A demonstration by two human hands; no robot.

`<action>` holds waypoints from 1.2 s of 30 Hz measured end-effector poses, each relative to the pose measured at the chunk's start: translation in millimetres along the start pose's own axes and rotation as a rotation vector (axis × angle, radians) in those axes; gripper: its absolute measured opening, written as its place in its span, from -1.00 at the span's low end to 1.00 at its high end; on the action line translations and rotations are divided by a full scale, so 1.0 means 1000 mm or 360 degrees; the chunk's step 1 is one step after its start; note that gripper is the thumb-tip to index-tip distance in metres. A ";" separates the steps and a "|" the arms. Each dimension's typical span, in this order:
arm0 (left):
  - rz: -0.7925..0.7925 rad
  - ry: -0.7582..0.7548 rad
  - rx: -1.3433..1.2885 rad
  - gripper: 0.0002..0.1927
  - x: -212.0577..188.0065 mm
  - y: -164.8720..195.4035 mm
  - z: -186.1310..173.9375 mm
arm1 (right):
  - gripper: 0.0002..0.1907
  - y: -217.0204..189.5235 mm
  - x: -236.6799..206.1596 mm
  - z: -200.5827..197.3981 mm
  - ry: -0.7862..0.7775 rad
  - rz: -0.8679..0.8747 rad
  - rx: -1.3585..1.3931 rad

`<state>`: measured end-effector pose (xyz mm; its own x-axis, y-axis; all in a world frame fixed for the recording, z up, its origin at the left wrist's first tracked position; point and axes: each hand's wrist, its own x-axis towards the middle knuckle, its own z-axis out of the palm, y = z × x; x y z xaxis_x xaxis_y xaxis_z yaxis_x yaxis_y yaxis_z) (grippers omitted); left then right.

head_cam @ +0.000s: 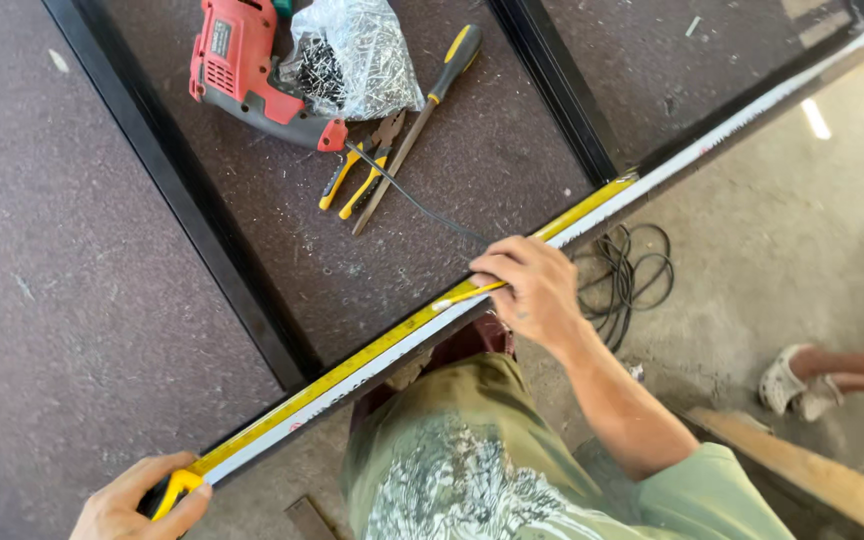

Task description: The person measures the rails of a black window or door frame with a yellow tape measure, holding the tape along the frame edges and reading the scale. They mark measured positions on the frame with a pencil and repeat the measuring and marking on different sides of the frame.

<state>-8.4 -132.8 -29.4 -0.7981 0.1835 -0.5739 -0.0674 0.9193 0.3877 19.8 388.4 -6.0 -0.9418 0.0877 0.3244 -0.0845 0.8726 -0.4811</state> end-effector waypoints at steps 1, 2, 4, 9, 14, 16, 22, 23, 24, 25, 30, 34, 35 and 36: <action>-0.0084 0.0017 0.0044 -0.48 0.001 -0.015 -0.001 | -0.84 -0.010 -0.004 0.009 -0.0036 0.0042 -0.0005; -0.0024 0.0031 0.0067 -0.46 0.003 -0.024 -0.003 | -0.83 -0.017 -0.007 0.015 -0.0072 0.0085 -0.0002; 0.0107 0.0057 0.0137 -0.43 0.005 -0.028 -0.008 | -0.80 -0.021 -0.012 0.023 -0.0061 0.0125 -0.0016; 0.0150 0.0074 0.0169 -0.46 0.010 0.020 -0.009 | -0.77 -0.006 -0.015 0.029 0.0000 0.0198 -0.0015; 0.0251 0.0260 0.0133 -0.50 -0.005 0.059 -0.014 | -0.74 0.004 -0.012 0.030 0.0016 0.0234 0.0009; 0.0177 0.0262 0.0193 -0.50 -0.008 0.066 -0.018 | -0.75 0.005 -0.012 0.031 -0.0011 0.0293 0.0040; 0.0305 0.0362 0.0222 -0.53 -0.008 0.074 -0.021 | -0.73 0.006 -0.012 0.033 -0.0016 0.0362 0.0128; 0.0323 0.0358 0.0212 -0.53 -0.007 0.074 -0.020 | -0.73 0.007 -0.012 0.033 -0.0010 0.0378 0.0167; 0.0339 0.0356 0.0203 -0.53 -0.006 0.074 -0.020 | -0.72 0.007 -0.012 0.033 -0.0015 0.0363 0.0169; 0.0356 0.0354 0.0193 -0.52 -0.006 0.075 -0.019 | -0.70 0.008 -0.012 0.033 -0.0019 0.0346 0.0171; 0.0376 0.0360 0.0141 -0.52 -0.006 0.073 -0.019 | -0.68 0.008 -0.012 0.035 -0.0019 0.0264 0.0148; 0.0483 0.0408 0.0110 -0.53 -0.009 0.070 -0.020 | -0.67 0.002 -0.011 0.035 -0.0018 0.0342 0.0197; 0.0492 0.0403 0.0086 -0.54 -0.009 0.070 -0.020 | -0.65 0.000 -0.011 0.034 -0.0023 0.0379 0.0199; 0.0497 0.0397 0.0063 -0.54 -0.009 0.069 -0.019 | -0.64 -0.003 -0.012 0.033 0.0035 0.0288 0.0177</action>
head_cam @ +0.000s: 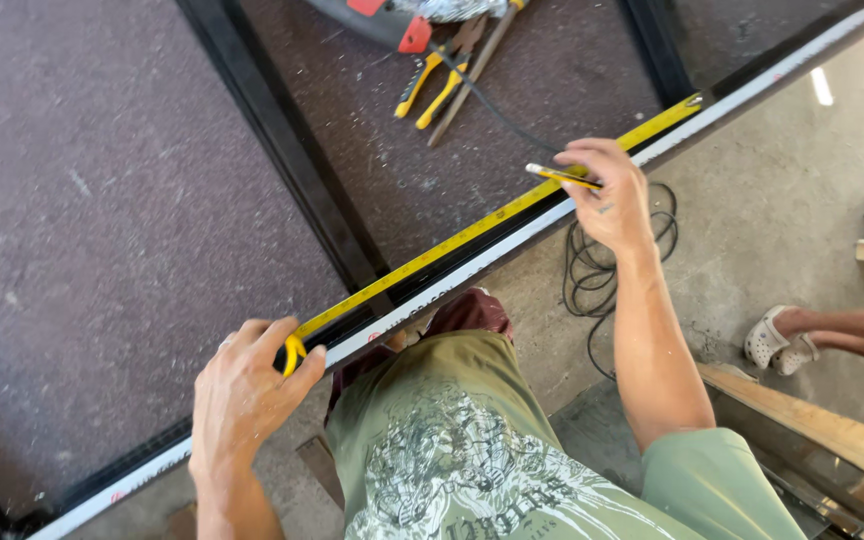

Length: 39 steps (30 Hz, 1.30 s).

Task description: The person measures the rails of a black window or door frame with a yellow tape measure, holding the tape along the frame edges and reading the scale. They mark measured positions on the frame with a pencil and repeat the measuring and marking on different sides of the frame.

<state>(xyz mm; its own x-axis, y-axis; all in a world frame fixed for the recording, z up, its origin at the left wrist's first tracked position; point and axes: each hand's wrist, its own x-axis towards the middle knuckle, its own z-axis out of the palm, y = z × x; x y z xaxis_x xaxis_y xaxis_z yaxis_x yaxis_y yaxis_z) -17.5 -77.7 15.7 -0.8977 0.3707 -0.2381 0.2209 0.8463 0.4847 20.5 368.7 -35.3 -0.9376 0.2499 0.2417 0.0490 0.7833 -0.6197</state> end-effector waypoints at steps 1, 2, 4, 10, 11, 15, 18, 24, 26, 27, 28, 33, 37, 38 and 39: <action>-0.0001 0.0000 -0.0019 -0.55 0.000 -0.001 0.001 | -0.63 -0.004 -0.003 0.000 0.0054 -0.0095 -0.0008; 0.0026 0.0006 -0.0028 -0.55 0.001 -0.003 0.002 | -0.62 -0.009 -0.007 0.001 0.0107 -0.0191 -0.0007; 0.0047 0.0023 -0.0037 -0.56 0.001 -0.006 0.004 | -0.67 -0.021 -0.019 0.008 0.0197 -0.0055 0.0145; -0.0032 -0.0087 -0.0072 -0.54 0.005 -0.015 0.010 | -0.88 -0.075 -0.046 0.070 -0.0117 0.0172 0.0906; -0.0042 -0.0084 -0.0076 -0.54 0.004 -0.016 0.010 | -0.91 -0.085 -0.046 0.079 -0.0245 0.0116 0.0975; -0.0012 -0.0093 -0.0101 -0.53 0.003 -0.017 0.014 | -0.83 -0.123 -0.023 0.096 -0.0640 0.0083 0.0729; -0.0026 -0.0158 -0.0103 -0.53 0.003 -0.015 0.017 | -0.65 -0.143 0.012 0.116 -0.0894 0.0136 0.0136; -0.0103 -0.0154 -0.0157 -0.57 -0.003 -0.013 0.015 | -0.43 -0.154 0.036 0.140 -0.1106 0.0096 -0.0312; -0.0120 -0.0146 -0.0158 -0.57 -0.005 -0.014 0.013 | -0.49 -0.152 0.033 0.138 -0.1042 0.0054 -0.0241; -0.0139 -0.0156 -0.0155 -0.58 -0.006 -0.014 0.013 | -0.51 -0.150 0.032 0.136 -0.0981 0.0011 -0.0180; -0.0155 -0.0168 -0.0152 -0.58 -0.007 -0.014 0.012 | -0.53 -0.149 0.032 0.135 -0.0917 -0.0028 -0.0122; -0.0145 -0.0122 -0.0189 -0.55 -0.010 -0.011 0.009 | -0.68 -0.152 0.034 0.123 -0.0719 -0.0131 0.0053; -0.0121 -0.0048 -0.0301 -0.55 -0.019 -0.015 0.004 | -0.84 -0.160 0.003 0.089 -0.0224 -0.0416 0.0492; -0.0129 -0.0043 -0.0354 -0.55 -0.025 -0.017 0.003 | -0.86 -0.161 -0.009 0.079 -0.0056 -0.0418 0.0674; -0.0141 -0.0036 -0.0410 -0.55 -0.032 -0.020 0.002 | -0.87 -0.162 -0.022 0.070 0.0105 -0.0419 0.0857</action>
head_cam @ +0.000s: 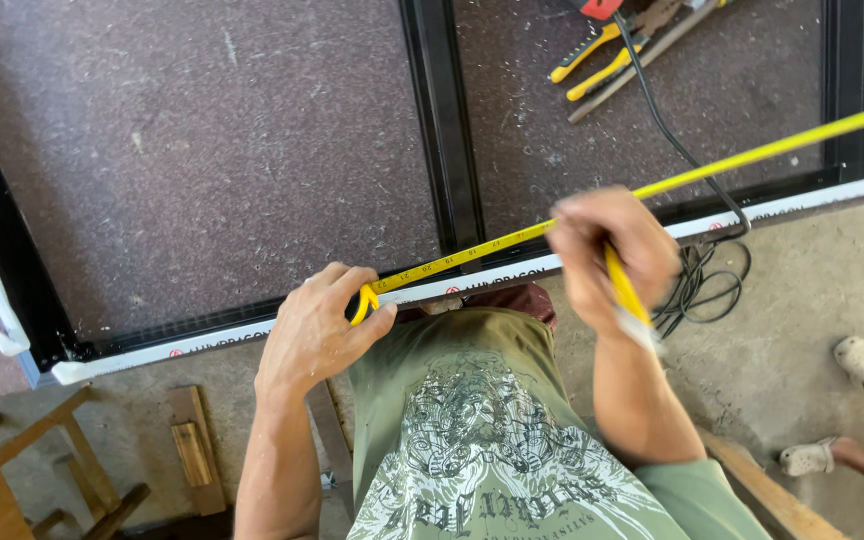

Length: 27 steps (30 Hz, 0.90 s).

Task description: The person measures the rails of a black window or door frame with a yellow tape measure, holding the tape along the frame edges and reading the scale. They mark measured positions on the frame with a pencil and repeat the measuring and marking on different sides of the frame.

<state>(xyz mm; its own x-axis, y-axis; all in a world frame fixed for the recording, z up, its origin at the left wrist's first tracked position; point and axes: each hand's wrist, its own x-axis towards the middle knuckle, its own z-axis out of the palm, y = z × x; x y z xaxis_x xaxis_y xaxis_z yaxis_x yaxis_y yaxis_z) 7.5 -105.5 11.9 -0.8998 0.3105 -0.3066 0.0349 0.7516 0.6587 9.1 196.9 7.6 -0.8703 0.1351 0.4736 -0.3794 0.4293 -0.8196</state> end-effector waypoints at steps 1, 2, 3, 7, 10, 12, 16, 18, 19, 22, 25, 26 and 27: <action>-0.0014 0.0007 -0.0058 -0.55 -0.008 -0.003 0.000 | -0.91 -0.008 -0.011 -0.007 0.0047 0.0126 0.0069; 0.0008 0.0052 -0.0186 -0.56 -0.016 -0.006 0.003 | -0.92 -0.013 -0.020 -0.008 0.0085 0.0250 0.0144; 0.0028 0.0106 -0.0311 -0.58 -0.024 -0.007 0.009 | -0.77 -0.017 -0.030 -0.003 -0.0019 0.0322 0.0410; -0.0247 0.0235 -0.1401 -0.65 -0.043 0.002 0.066 | 0.01 -0.034 -0.065 0.041 -0.0789 0.0575 0.0524; -0.0539 0.0575 -0.2265 -0.77 -0.046 0.018 0.120 | 0.09 -0.044 -0.078 0.068 -0.1077 0.0206 0.0083; -0.0690 0.0755 -0.2680 -0.84 -0.051 0.019 0.141 | 0.07 -0.046 -0.077 0.075 -0.1170 0.0109 0.0004; -0.0649 0.0871 -0.3102 -0.90 -0.054 0.013 0.159 | -0.07 -0.042 -0.056 0.072 -0.1451 0.0268 0.0262; -0.0580 0.0853 -0.2775 -0.88 -0.052 0.008 0.160 | -0.16 -0.036 -0.044 0.065 -0.1617 0.0346 0.0289; -0.0575 0.0819 -0.2425 -0.84 -0.049 0.006 0.161 | -0.18 -0.032 -0.038 0.058 -0.1709 0.0402 0.0299; -0.0411 0.0873 -0.1758 -0.72 -0.042 0.003 0.161 | -0.13 -0.006 -0.021 0.041 -0.1962 0.0459 0.0146; -0.0601 0.0870 -0.2089 -0.69 -0.033 0.009 0.161 | -0.14 0.043 -0.006 0.001 -0.2254 0.0517 -0.0081; -0.0615 0.0880 -0.2112 -0.68 -0.029 0.011 0.161 | -0.13 0.064 0.002 -0.016 -0.2301 0.0535 -0.0100; -0.0628 0.0876 -0.2146 -0.67 -0.025 0.014 0.162 | -0.07 0.088 0.012 -0.033 -0.2387 0.0448 -0.0066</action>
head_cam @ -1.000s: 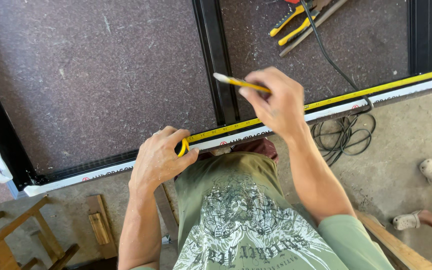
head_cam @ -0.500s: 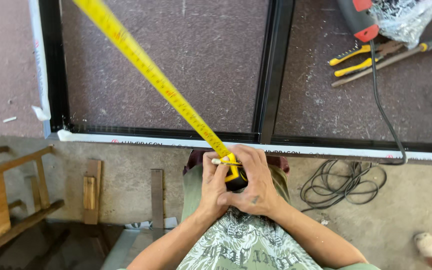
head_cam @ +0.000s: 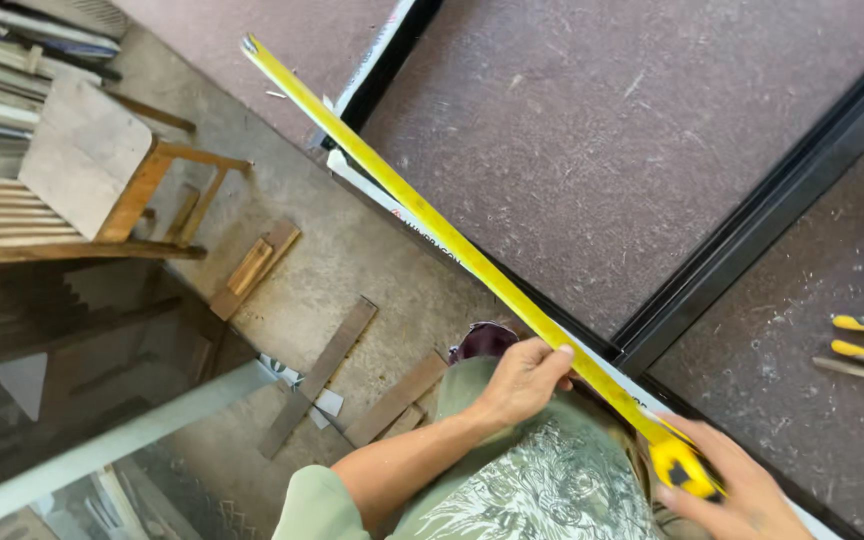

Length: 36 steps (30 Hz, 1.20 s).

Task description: The person measures the rails of a black window or door frame with a yellow tape measure, holding the tape along the frame edges and reading the scale. They mark measured positions on the frame with a pencil and repeat the measuring and marking on different sides of the frame.

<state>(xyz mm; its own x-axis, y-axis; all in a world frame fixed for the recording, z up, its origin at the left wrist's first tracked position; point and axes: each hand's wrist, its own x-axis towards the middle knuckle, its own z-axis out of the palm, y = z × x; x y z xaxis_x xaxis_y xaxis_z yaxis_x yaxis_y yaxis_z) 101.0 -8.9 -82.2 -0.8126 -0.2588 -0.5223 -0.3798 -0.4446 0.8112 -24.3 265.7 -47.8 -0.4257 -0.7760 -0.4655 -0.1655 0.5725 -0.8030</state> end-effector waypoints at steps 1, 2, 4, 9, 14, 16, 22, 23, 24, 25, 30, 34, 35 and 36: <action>0.0003 -0.0033 0.0037 -0.66 0.001 -0.001 0.005 | -0.01 0.024 -0.013 -0.013 -0.0079 -0.0058 -0.0037; -0.0001 -0.0070 0.0072 -0.64 0.002 -0.002 0.010 | -0.04 0.046 -0.022 -0.025 -0.0137 -0.0102 -0.0063; -0.0070 -0.0041 0.0064 -0.62 0.007 -0.005 0.016 | -0.09 0.082 -0.040 -0.044 -0.0160 -0.0005 -0.0129; -0.0195 0.0082 -0.0009 -0.58 0.029 -0.009 0.012 | -0.22 0.105 -0.054 -0.069 -0.0162 0.0088 -0.0090; -0.0182 0.0209 -0.0035 -0.56 0.041 -0.001 -0.006 | -0.35 0.088 -0.049 -0.073 -0.0168 -0.0063 -0.0010; -0.0211 0.0211 -0.0055 -0.55 0.044 0.004 -0.012 | -0.40 0.086 -0.045 -0.075 -0.0046 -0.0004 -0.0010; -0.0351 0.0145 -0.0048 -0.55 0.048 0.000 -0.015 | -0.29 0.097 -0.046 -0.081 -0.0018 -0.0207 -0.0137; -0.0350 0.0160 -0.0039 -0.54 0.048 -0.001 -0.015 | -0.25 0.100 -0.050 -0.077 0.0113 -0.0217 -0.0154; -0.0350 0.0170 -0.0029 -0.53 0.049 0.000 -0.015 | -0.25 0.101 -0.055 -0.073 0.0152 -0.0075 -0.0162; -0.0341 0.0193 -0.0042 -0.54 0.047 0.005 -0.016 | -0.24 0.100 -0.058 -0.067 0.0199 0.0074 -0.0174; -0.0371 -0.0071 0.0426 -0.39 0.026 0.066 -0.014 | -0.35 0.070 -0.066 -0.055 0.0418 0.0102 -0.0010; 0.0232 -0.0072 0.1205 -0.65 0.029 0.119 0.033 | -0.36 0.029 -0.068 -0.054 0.0404 0.0305 0.0065; 0.0556 -0.0039 0.1258 -0.71 0.043 0.128 0.047 | -0.37 0.022 -0.065 -0.053 0.0420 0.0357 0.0076; 0.0639 0.0013 0.1229 -0.76 0.068 0.135 0.069 | -0.38 0.017 -0.065 -0.051 0.0436 0.0406 0.0092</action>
<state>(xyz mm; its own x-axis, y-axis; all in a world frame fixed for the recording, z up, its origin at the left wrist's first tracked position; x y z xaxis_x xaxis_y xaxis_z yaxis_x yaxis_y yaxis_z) -36.2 -27.6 10.0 -0.9472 -0.2789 -0.1582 -0.2616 0.3868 0.8843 -45.3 339.4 -12.7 -0.6702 -0.5061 -0.5428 0.0240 0.7163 -0.6974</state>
